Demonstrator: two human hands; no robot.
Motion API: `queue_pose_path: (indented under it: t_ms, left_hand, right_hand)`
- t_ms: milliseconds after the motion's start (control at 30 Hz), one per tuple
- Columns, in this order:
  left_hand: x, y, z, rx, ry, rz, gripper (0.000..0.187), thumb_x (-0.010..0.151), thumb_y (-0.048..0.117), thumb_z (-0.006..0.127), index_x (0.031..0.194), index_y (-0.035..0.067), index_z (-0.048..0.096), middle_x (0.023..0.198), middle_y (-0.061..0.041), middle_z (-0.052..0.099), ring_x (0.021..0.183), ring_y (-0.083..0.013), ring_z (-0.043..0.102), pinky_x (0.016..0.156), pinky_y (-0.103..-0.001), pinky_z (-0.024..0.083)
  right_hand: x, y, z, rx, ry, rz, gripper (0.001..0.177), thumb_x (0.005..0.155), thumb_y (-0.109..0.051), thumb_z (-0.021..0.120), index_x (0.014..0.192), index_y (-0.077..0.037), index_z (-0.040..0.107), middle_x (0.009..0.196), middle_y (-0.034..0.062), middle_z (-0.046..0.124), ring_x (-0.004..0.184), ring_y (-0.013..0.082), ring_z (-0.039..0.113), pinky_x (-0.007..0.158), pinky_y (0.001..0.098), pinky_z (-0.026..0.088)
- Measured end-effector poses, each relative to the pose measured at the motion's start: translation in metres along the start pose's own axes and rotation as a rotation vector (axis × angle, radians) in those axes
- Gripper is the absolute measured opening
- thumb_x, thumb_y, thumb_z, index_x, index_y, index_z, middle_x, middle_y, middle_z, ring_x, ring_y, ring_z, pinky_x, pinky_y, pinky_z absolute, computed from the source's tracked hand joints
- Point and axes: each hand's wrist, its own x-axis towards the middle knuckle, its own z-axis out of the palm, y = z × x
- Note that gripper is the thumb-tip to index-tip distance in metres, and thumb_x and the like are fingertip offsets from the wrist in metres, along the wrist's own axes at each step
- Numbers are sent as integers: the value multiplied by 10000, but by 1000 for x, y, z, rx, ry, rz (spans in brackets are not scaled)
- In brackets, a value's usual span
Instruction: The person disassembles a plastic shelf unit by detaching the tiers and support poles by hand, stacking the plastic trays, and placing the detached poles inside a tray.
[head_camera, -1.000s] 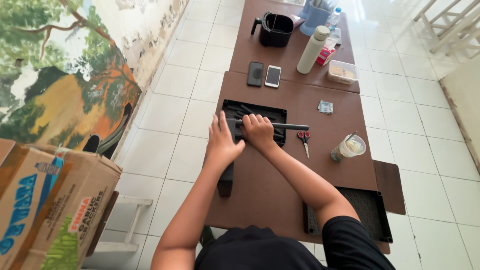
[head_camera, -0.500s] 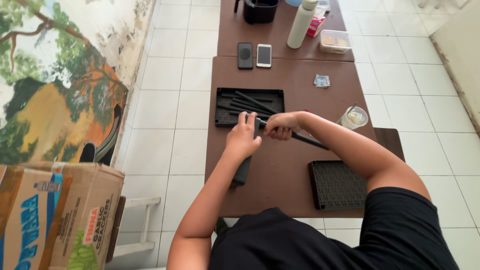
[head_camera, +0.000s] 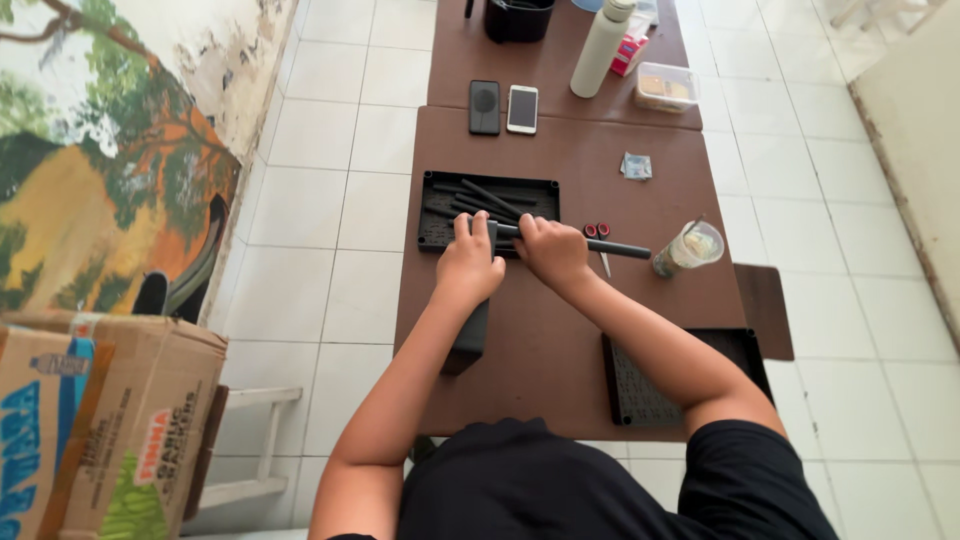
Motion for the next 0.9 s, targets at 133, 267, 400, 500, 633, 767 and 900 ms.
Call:
queue_pose_path:
  t_ms: [133, 267, 400, 500, 633, 767, 900]
  left_hand:
    - [1, 0, 5, 6, 9, 16, 786, 840, 216, 724, 1492, 47, 320, 1524, -238, 341, 1096, -442, 663, 880, -486, 578]
    - [-2, 0, 22, 14, -3, 72, 820, 793, 222, 759, 1475, 61, 334, 1484, -223, 367, 1113, -438, 648, 902, -496, 560]
    - [6, 13, 29, 85, 44, 142, 825, 782, 193, 756, 1472, 43, 330, 1491, -260, 346, 1108, -448, 642, 897, -495, 560]
    - [6, 10, 26, 95, 12, 101, 832, 803, 187, 738, 1489, 8, 302, 1497, -281, 338, 1078, -443, 657, 876, -474, 577]
    - [10, 13, 29, 87, 53, 63, 854, 793, 197, 753, 1473, -27, 287, 1475, -301, 327, 1046, -448, 656, 836, -455, 585]
    - [7, 14, 38, 101, 53, 105, 834, 806, 193, 738, 1491, -16, 311, 1447, -268, 383, 1053, -431, 665, 853, -452, 588]
    - [6, 14, 36, 148, 67, 109, 834, 807, 194, 732, 1496, -9, 308, 1476, -284, 354, 1069, -435, 656, 876, -454, 580]
  right_hand:
    - [23, 26, -1, 431, -277, 6, 369, 898, -486, 731, 700, -191, 632, 512, -27, 509, 417, 155, 470, 449, 332, 338]
    - [44, 62, -15, 859, -1051, 107, 340, 887, -483, 719, 824, -162, 624, 613, -5, 534, 515, 164, 501, 511, 338, 371]
    - [46, 70, -33, 1080, -1318, 244, 384, 873, -479, 702, 988, -124, 614, 747, 24, 568, 645, 177, 543, 594, 346, 414]
    - [41, 68, -47, 1014, -1118, 222, 463, 862, -477, 689, 1112, -95, 606, 848, 45, 593, 743, 186, 575, 657, 352, 447]
    - [1, 18, -51, -135, 164, -116, 647, 739, -479, 634, 1266, -105, 591, 991, 72, 644, 904, 217, 641, 768, 389, 513]
    - [-19, -5, -24, 62, 158, -54, 395, 987, -322, 647, 1278, -65, 576, 944, 83, 616, 851, 254, 642, 712, 389, 508]
    - [-15, 19, -7, 262, -11, -57, 199, 1050, -291, 598, 1097, -98, 586, 844, 33, 602, 702, 245, 637, 592, 377, 451]
